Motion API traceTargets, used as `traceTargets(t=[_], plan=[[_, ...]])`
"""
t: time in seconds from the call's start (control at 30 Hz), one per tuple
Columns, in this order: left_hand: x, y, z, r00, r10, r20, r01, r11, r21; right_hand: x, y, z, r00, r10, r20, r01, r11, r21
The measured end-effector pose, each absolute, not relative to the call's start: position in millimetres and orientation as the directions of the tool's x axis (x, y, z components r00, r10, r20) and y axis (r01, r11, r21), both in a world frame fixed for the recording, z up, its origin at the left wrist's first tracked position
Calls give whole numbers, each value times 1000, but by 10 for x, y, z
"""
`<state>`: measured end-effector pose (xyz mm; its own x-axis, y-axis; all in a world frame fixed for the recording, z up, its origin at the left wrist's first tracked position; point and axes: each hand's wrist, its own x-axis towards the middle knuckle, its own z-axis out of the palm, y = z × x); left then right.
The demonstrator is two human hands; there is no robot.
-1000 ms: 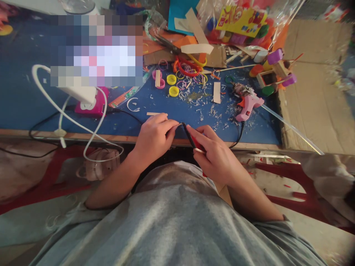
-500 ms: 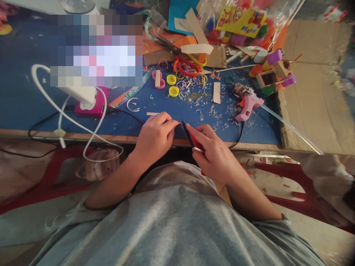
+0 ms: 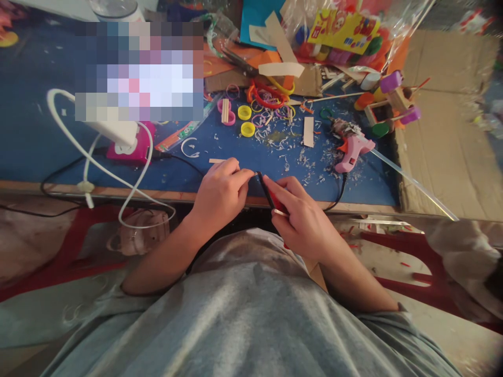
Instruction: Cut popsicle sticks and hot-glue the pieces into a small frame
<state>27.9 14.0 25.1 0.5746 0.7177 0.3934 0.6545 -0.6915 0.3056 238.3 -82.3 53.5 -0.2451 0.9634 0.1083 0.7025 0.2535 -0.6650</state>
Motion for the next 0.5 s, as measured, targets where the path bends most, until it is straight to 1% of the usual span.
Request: traceTargets(t=[0.37, 0.5], plan=[[277, 149, 258, 581, 725, 370, 640, -688, 342, 2383, -782, 535, -253, 966, 59, 716, 228, -660], [281, 148, 267, 576, 735, 359, 642, -678, 358, 2366, -755, 542, -256, 966, 38, 740, 221, -636]])
